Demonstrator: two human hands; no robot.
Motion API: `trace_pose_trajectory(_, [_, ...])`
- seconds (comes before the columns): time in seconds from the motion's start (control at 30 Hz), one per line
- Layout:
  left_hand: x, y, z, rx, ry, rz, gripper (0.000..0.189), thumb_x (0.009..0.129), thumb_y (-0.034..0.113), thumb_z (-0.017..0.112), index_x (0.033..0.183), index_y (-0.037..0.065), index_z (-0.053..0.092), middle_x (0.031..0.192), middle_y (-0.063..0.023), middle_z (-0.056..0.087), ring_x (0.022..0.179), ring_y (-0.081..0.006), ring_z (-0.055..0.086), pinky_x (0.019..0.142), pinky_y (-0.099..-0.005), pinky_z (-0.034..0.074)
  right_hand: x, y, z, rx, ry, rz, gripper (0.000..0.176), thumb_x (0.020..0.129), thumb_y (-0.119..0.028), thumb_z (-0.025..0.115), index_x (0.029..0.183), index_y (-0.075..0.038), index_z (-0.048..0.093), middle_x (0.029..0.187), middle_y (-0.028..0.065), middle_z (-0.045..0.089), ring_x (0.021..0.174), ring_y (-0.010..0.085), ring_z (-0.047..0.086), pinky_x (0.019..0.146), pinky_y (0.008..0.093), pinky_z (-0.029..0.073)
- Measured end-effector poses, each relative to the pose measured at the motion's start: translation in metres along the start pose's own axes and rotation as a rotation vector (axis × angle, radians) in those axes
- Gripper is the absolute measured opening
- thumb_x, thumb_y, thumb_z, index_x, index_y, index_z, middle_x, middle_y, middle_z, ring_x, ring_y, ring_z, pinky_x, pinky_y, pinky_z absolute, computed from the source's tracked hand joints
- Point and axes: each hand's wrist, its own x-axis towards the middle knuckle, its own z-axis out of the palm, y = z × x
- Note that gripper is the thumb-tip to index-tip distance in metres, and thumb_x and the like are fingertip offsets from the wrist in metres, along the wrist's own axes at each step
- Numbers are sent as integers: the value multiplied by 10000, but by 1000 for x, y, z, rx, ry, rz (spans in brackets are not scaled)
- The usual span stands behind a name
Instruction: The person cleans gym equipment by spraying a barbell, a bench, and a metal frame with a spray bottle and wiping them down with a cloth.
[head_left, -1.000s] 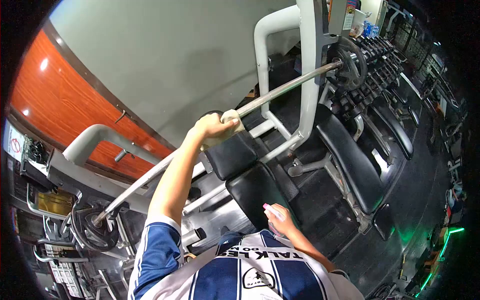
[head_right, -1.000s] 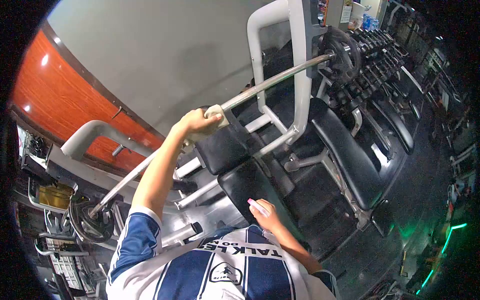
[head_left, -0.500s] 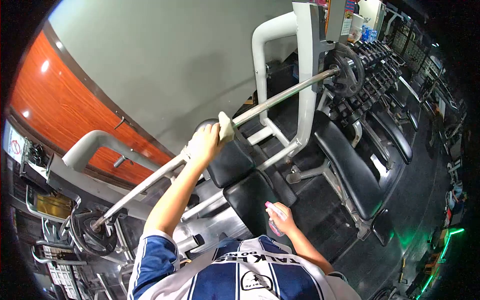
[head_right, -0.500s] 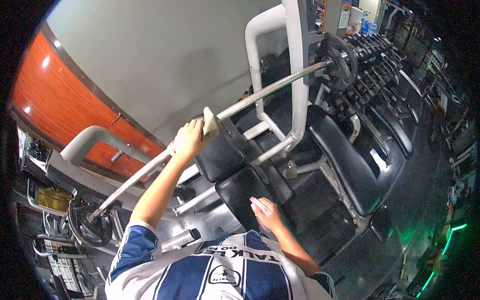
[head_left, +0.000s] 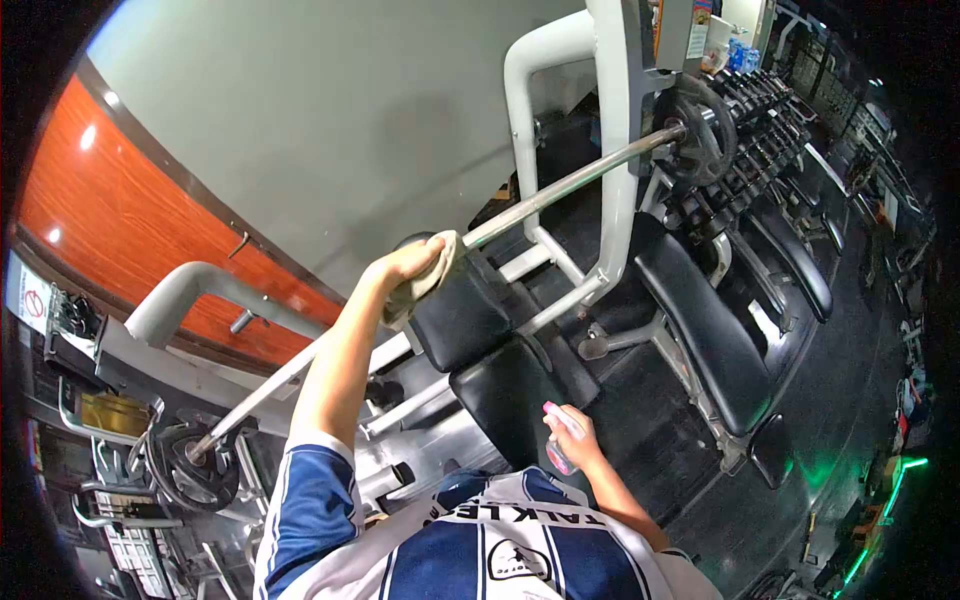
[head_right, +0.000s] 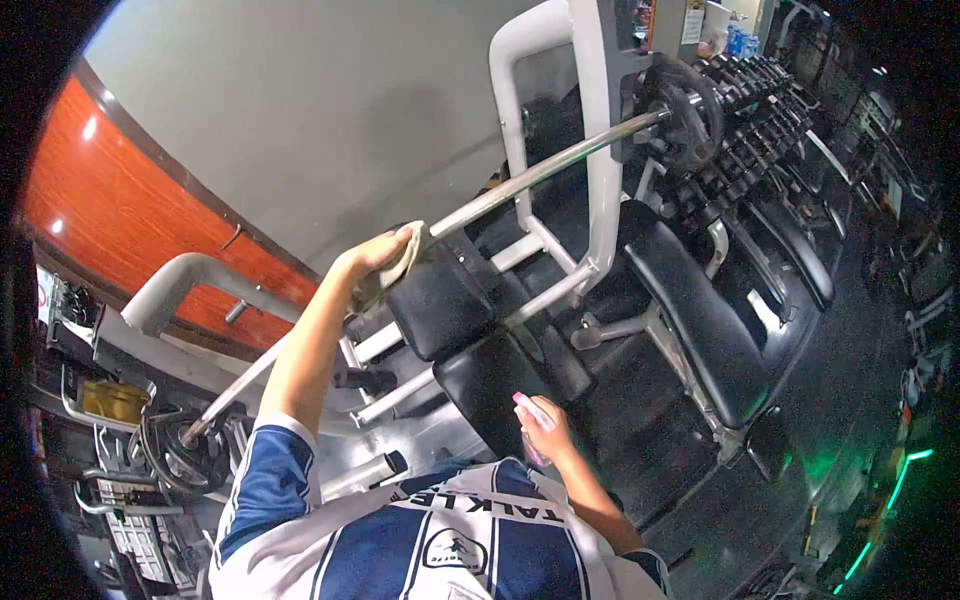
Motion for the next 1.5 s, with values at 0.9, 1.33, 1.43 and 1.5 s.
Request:
trace_pose_trajectory(0.9, [-190, -169, -58, -928, 1161, 274, 561, 1029, 538, 338, 1355, 97, 456, 1140, -70, 599, 1039, -188, 611, 869, -350, 519, -9, 31, -34, 0, 112, 152, 210, 956, -203, 619, 908, 0, 645, 768, 32, 595, 599, 101, 578, 523, 257, 463])
trace_pose_trajectory(1.33, [-119, -184, -38, 215, 513, -116, 721, 931, 593, 418, 1030, -76, 669, 992, -315, 666, 1031, -440, 636, 921, -465, 484, 34, 5, 18, -86, -86, -113, 102, 856, -86, 642, 860, 16, 638, 793, 133, 603, 740, 284, 608, 693, 361, 473])
trace_pose_trajectory(1.43, [-123, -168, -41, 149, 464, -141, 701, 931, 594, 425, 1081, -47, 665, 1033, -301, 666, 1050, -418, 636, 924, -448, 478, 16, 11, 18, -120, -115, -79, 131, 873, -112, 647, 864, 18, 639, 779, 121, 595, 751, 275, 616, 697, 361, 475])
trace_pose_trajectory(1.5, [-163, -105, -27, 75, 604, -198, 592, 947, 532, 481, 1155, 4, 653, 1081, -222, 687, 1029, -317, 654, 910, -392, 478, 5, 13, 18, -77, -115, -17, 164, 898, -147, 648, 872, 14, 642, 758, 90, 590, 710, 219, 618, 660, 341, 476])
